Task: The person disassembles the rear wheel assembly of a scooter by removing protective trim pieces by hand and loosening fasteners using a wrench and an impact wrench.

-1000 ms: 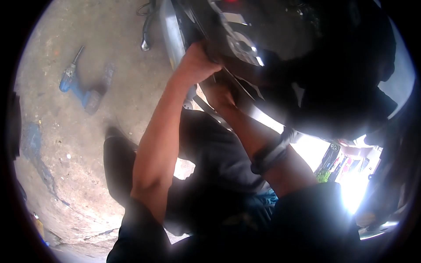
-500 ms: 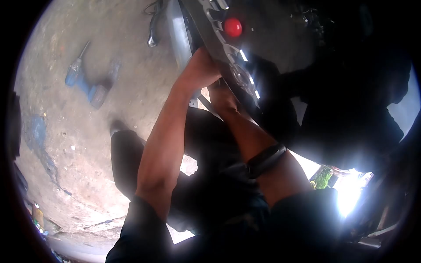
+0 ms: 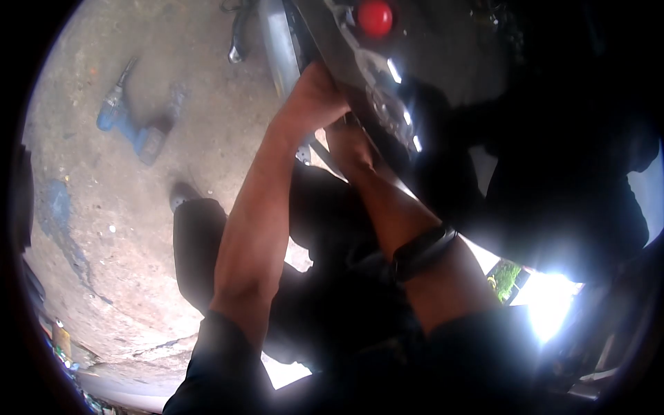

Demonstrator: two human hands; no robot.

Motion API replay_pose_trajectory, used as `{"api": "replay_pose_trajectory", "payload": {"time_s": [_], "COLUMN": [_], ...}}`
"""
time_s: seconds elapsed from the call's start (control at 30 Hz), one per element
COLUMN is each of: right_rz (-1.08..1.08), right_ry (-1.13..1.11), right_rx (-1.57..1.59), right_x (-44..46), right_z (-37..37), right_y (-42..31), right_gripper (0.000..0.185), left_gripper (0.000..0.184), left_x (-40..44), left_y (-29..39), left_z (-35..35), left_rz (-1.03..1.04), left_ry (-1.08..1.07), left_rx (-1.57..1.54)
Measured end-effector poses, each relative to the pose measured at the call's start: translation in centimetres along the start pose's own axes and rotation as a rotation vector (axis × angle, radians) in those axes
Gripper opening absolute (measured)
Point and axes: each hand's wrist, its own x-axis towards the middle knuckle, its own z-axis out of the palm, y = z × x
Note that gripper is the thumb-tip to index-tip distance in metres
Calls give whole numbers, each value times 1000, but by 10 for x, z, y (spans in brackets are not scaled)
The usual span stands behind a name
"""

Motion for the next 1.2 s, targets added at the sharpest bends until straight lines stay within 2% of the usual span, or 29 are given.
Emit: {"api": "replay_pose_trajectory", "payload": {"time_s": [0.17,0.27,0.33,0.37,0.4,0.47,0.5,0.57,0.63,0.7,0.73,0.8,0.83,0.87,0.9,0.93,1.0,1.07,1.13,1.17,1.2], "right_rz": [15,53,15,8,-3,-72,-138,-32,311,430,364,261,227,174,121,69,180,293,282,219,277], "right_ry": [-155,-243,-265,-367,-474,-396,-218,-220,-551,-708,-709,-409,-105,-105,-100,-90,-294,-506,-494,-393,-411], "right_rx": [-29,55,27,98,169,81,-76,43,599,830,777,509,279,191,101,11,312,608,706,648,726], "right_x": [-4,1,-1,4,9,9,1,0,5,9,8,-1,-4,-6,-8,-10,-5,3,-4,-2,-2], "right_z": [-6,-7,-9,-17,-31,-15,14,-6,-65,-69,-59,-39,-23,-23,-22,-23,-60,-101,-98,-81,-75], "right_y": [-7,-10,-9,-8,-4,0,-2,-3,1,2,4,-6,-9,-6,-3,0,6,12,11,8,8], "right_gripper": [13,13,15,10,17,29,29,31,33,35,35,32,29,30,32,34,41,51,47,48,47], "left_gripper": [44,44,43,43,43,44,44,45,46,47,47,49,51,52,56,60,69,64,56,53,50], "left_x": [-5,-1,-4,-4,-6,-4,-3,-5,-8,-5,-7,-16,-15,-9,-6,-15,-37,-83,-140,-164,-190], "left_y": [16,5,10,11,12,11,15,22,23,25,33,40,30,34,38,40,35,34,34,46,58], "left_z": [-7,-6,-10,-12,-12,-9,-12,-12,-11,-10,-14,-18,-14,-17,-24,-22,-16,-27,-39,-52,-60], "left_rz": [-73,-7,-24,-30,-44,-52,-52,-67,-98,-102,-99,-79,-49,-21,-118,-64,46,61,-166,-324,-478], "left_ry": [-27,-4,-31,-42,-42,-43,-26,-2,-19,-35,-33,-13,4,23,-116,-33,141,345,399,373,342], "left_rx": [33,-96,-11,35,29,28,53,90,36,67,120,191,201,202,179,177,181,257,155,144,135]}}
